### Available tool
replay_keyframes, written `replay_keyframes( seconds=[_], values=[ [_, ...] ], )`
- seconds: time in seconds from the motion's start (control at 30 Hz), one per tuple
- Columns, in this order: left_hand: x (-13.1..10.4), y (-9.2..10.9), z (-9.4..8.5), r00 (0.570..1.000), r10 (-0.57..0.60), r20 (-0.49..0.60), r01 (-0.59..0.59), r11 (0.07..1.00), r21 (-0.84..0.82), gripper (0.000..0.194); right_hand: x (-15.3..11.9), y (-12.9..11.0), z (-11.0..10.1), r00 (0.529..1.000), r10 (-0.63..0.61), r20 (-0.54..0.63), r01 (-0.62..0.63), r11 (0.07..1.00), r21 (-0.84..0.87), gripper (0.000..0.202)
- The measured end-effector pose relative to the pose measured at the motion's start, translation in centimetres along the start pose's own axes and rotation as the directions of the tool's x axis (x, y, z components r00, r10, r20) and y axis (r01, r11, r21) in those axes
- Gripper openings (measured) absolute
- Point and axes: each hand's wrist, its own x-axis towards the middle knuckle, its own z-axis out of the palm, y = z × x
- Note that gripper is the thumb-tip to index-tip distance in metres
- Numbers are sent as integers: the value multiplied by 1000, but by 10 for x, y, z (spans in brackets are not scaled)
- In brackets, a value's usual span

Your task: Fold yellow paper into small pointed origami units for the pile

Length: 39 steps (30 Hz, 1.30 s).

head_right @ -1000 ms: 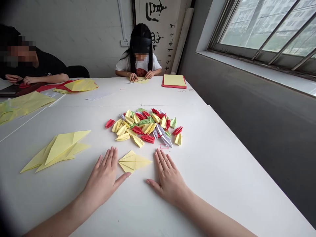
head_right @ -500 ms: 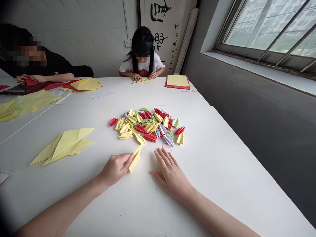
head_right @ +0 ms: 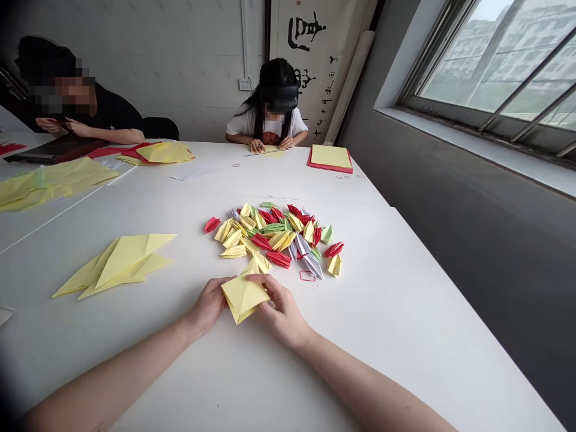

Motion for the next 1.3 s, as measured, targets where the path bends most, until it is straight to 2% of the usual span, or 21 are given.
replay_keyframes(
  seconds=[0.1,0.23,0.3,0.37,0.43,0.5,0.6,0.67,0.83,1.0,1.3],
  values=[
    [0,-2,-3,1000,-7,-8,7,1000,-12,43,2,12,3,995,84,-57,-81,995,54,31],
    [-4,1,-4,989,30,145,-21,998,-63,66,3,15,3,967,233,-105,-219,968,126,38],
    [-5,3,-3,979,43,198,-41,999,-11,70,3,15,4,958,268,-105,-253,957,140,41],
    [-5,5,-2,983,46,175,-56,997,50,61,3,14,3,962,258,-91,-244,960,140,39],
    [-4,4,-2,991,63,115,-72,994,79,41,4,14,-2,976,217,-29,-210,964,165,37],
    [-1,3,-4,993,57,100,-64,995,72,30,5,15,-11,982,161,103,-181,954,238,40],
    [2,1,-9,986,-5,169,-1,999,36,31,8,18,-26,936,129,328,-251,898,362,48],
    [3,0,-11,981,-31,190,28,999,18,33,10,20,-32,914,148,378,-295,882,369,45],
    [3,-2,-12,983,-47,178,38,998,52,35,10,28,-34,923,171,345,-300,881,366,40],
    [3,-6,-16,974,-76,213,55,993,102,37,9,36,-35,912,136,388,-306,854,420,45],
    [-1,2,-6,985,-24,170,-4,987,160,33,13,24,-25,926,237,295,-341,859,382,28]
  ],
)
